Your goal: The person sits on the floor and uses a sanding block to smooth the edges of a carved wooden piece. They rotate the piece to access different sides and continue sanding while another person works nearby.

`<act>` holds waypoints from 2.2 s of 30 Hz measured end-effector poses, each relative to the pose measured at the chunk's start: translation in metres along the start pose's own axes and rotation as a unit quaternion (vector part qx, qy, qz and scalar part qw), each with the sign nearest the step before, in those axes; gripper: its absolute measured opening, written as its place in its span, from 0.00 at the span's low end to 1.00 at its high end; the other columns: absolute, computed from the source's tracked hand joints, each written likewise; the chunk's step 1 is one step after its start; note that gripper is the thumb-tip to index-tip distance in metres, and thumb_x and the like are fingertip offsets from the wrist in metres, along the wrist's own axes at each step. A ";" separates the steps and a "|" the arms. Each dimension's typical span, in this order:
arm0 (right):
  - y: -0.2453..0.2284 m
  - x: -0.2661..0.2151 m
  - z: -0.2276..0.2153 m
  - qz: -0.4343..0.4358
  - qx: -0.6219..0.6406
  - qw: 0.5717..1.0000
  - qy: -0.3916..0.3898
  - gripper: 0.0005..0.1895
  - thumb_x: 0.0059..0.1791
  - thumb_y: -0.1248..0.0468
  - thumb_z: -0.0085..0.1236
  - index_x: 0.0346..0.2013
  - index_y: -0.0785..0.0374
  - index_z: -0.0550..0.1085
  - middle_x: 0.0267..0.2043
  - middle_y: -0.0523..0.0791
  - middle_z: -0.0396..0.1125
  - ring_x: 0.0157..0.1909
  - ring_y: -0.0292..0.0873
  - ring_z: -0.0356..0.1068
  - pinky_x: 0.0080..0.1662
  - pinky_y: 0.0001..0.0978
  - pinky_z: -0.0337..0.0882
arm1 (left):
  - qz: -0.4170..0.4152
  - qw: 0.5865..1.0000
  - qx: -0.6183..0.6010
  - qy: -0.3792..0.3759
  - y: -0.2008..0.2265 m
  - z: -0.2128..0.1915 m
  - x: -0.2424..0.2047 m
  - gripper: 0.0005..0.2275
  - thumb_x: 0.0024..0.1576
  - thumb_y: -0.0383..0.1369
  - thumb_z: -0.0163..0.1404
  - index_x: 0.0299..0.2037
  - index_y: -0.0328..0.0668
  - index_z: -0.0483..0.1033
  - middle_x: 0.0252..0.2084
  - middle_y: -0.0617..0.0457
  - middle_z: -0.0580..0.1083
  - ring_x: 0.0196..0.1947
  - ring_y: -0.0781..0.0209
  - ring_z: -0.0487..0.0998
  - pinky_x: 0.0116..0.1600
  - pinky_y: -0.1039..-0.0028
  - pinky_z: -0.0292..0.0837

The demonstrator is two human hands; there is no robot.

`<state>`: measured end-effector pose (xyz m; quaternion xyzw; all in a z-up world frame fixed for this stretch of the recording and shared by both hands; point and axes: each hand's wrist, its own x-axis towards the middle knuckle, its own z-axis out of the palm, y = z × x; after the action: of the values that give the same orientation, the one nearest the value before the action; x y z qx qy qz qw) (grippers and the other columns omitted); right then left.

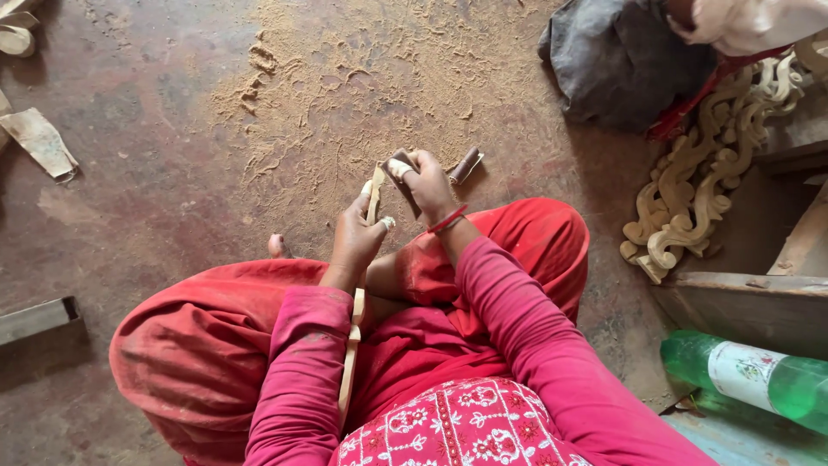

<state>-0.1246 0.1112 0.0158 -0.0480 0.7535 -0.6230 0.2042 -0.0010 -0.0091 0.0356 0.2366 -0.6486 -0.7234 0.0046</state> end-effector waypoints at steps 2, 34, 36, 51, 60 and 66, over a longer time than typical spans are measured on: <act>0.004 0.007 0.001 -0.046 -0.182 0.982 0.028 0.12 0.49 0.57 0.64 0.39 0.62 0.75 0.32 0.41 0.72 0.34 0.35 0.71 0.37 0.33 0.73 | 0.040 0.999 0.011 0.008 -0.003 0.001 0.000 0.26 0.50 0.25 0.57 0.62 0.33 0.70 0.39 0.53 0.80 0.32 0.70 0.75 0.39 0.76 0.74; 0.019 0.027 -0.009 -0.007 -0.288 0.948 -0.138 0.09 0.49 0.57 0.63 0.36 0.60 0.79 0.31 0.51 0.73 0.32 0.54 0.74 0.36 0.47 0.71 | 0.061 0.981 0.177 0.043 -0.064 0.015 0.008 0.18 0.48 0.25 0.53 0.51 0.39 0.77 0.35 0.35 0.78 0.37 0.37 0.80 0.42 0.57 0.74; 0.016 0.020 -0.009 -0.002 -0.329 0.935 -0.130 0.08 0.50 0.57 0.60 0.36 0.58 0.79 0.32 0.52 0.73 0.32 0.55 0.75 0.36 0.48 0.71 | 0.055 0.981 0.184 0.036 -0.067 0.018 0.006 0.17 0.49 0.25 0.52 0.51 0.38 0.77 0.35 0.35 0.78 0.37 0.38 0.80 0.42 0.57 0.74; 0.046 0.000 0.003 -0.009 -0.106 0.991 -0.079 0.15 0.52 0.56 0.61 0.44 0.65 0.80 0.33 0.38 0.74 0.34 0.31 0.69 0.36 0.28 0.70 | 0.009 0.996 -0.071 -0.048 -0.026 -0.002 -0.001 0.39 0.44 0.26 0.63 0.70 0.31 0.62 0.53 0.43 0.77 0.47 0.63 0.77 0.49 0.74 0.74; 0.042 0.012 0.017 0.006 -0.067 0.993 -0.097 0.14 0.53 0.56 0.61 0.39 0.66 0.79 0.29 0.38 0.70 0.30 0.29 0.65 0.32 0.24 0.67 | -0.061 0.987 0.139 -0.060 -0.039 -0.022 -0.031 0.28 0.55 0.33 0.62 0.67 0.45 0.69 0.44 0.44 0.81 0.37 0.61 0.79 0.41 0.72 0.72; 0.004 -0.016 0.012 -0.054 -0.105 0.989 -0.086 0.19 0.52 0.50 0.58 0.47 0.61 0.79 0.35 0.43 0.73 0.34 0.38 0.71 0.37 0.34 0.71 | -0.071 0.996 -0.042 -0.020 -0.047 -0.018 0.015 0.25 0.52 0.25 0.59 0.62 0.48 0.73 0.33 0.56 0.76 0.21 0.69 0.75 0.24 0.76 0.74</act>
<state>-0.1049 0.1060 0.0138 -0.1637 0.7907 -0.5439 0.2283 0.0058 -0.0234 -0.0145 0.2676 -0.5995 -0.7527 -0.0499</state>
